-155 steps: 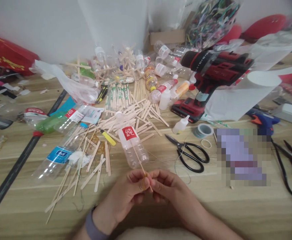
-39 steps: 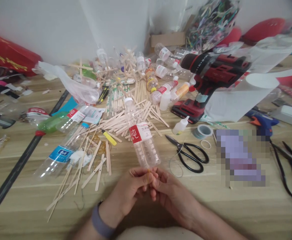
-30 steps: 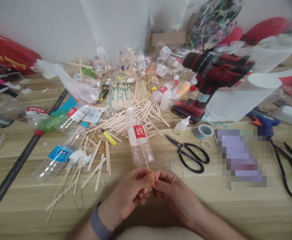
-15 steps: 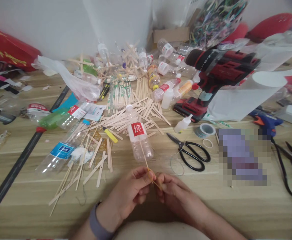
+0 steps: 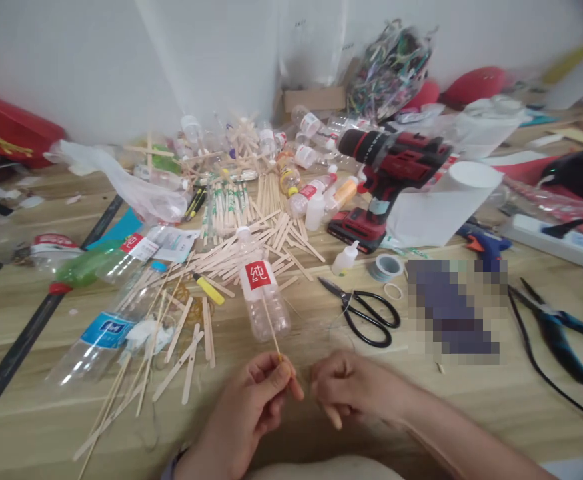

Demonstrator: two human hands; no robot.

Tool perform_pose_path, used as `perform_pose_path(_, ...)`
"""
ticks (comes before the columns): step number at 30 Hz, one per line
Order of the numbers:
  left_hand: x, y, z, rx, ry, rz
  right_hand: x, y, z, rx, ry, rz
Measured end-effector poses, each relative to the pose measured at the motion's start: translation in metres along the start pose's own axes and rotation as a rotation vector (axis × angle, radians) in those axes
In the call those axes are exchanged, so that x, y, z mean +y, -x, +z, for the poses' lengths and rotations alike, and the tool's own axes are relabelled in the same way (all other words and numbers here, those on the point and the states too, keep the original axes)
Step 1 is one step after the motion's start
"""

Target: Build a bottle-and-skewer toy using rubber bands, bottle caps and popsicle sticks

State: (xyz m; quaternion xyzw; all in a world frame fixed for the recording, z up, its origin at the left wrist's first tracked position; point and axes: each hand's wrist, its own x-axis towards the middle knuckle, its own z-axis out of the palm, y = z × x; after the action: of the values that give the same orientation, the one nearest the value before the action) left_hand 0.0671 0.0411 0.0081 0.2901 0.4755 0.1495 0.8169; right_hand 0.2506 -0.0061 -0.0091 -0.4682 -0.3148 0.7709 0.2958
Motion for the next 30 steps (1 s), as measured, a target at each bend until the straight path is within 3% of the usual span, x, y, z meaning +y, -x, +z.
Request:
perform_pose_path(4,-0.003,0.000,-0.001,0.015,-0.088,-0.021,-0.015,0.000,-0.003,-0.077,0.235,0.037)
perform_pose_path(9,-0.008,-0.003,-0.005,0.072,-0.122,0.019,-0.023,-0.005,0.003,0.132,0.452,-0.121)
perform_pose_path(12,-0.009,-0.005,-0.004,0.087,-0.098,0.048,-0.017,-0.011,0.008,0.201,0.366,-0.172)
perform_pose_path(18,-0.008,-0.006,0.001,0.127,-0.058,0.101,0.004,-0.022,0.019,0.198,0.092,-0.067)
perform_pose_path(30,-0.006,-0.003,-0.004,-0.025,0.152,0.039,0.007,-0.019,0.037,0.214,-0.252,-0.081)
